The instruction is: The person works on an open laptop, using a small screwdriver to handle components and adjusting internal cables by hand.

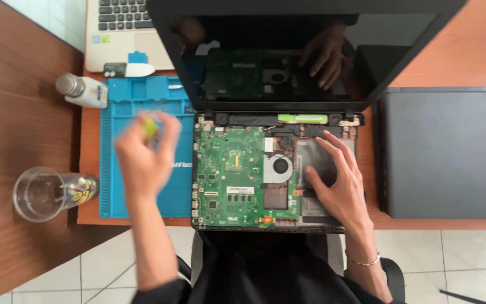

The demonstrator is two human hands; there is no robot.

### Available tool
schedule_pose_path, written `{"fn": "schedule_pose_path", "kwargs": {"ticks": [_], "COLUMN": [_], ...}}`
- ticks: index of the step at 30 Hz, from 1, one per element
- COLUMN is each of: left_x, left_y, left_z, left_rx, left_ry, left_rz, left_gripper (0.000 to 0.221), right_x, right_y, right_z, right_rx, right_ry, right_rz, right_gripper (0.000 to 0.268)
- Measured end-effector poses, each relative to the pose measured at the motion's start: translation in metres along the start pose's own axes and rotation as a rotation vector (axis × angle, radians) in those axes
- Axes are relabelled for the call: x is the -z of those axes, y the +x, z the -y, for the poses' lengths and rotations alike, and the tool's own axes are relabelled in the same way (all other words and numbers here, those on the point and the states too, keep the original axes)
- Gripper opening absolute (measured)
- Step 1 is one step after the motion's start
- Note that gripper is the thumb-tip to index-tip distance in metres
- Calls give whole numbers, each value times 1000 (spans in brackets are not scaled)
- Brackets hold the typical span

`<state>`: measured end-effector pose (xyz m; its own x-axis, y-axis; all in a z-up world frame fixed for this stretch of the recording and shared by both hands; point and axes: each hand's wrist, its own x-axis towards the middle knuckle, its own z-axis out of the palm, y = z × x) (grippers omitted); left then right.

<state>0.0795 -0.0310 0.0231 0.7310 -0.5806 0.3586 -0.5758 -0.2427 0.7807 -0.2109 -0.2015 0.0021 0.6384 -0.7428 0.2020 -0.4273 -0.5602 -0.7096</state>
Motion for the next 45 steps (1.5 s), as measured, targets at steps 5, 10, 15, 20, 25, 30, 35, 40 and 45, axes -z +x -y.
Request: {"fn": "schedule_pose_path", "kwargs": {"ticks": [5,10,15,20,25,30,35,40,45], "left_x": [-13,-30,-41,-42,-37,-28,-19,-4,-2], "left_y": [-75,-124,-150,-145,-138,-133,-130,-132,-134], "left_z": [9,31,44,44,35,36,49,57,59], "left_rx": [150,143,226,223,216,183,111,163,138], "left_ry": [40,153,230,170,119,162,239,412,449], "left_rz": [70,-116,-214,-207,-152,-160,-282,-262,-220], "left_gripper": [16,17,21,20,17,29,22,12,12], "right_x": [1,-1,-7,-7,-10,-17,-17,-15,-14], "right_y": [12,21,27,37,50,58,59,58,59], "right_z": [8,16,25,24,12,4,5,6,0], "right_rx": [85,133,341,386,418,479,485,453,417], "right_ry": [-47,-133,-154,-201,-246,-264,-219,-172,-154], "right_rz": [121,214,258,282,337,381,365,357,397], "right_gripper": [52,37,34,33,25,13,12,18,14]}}
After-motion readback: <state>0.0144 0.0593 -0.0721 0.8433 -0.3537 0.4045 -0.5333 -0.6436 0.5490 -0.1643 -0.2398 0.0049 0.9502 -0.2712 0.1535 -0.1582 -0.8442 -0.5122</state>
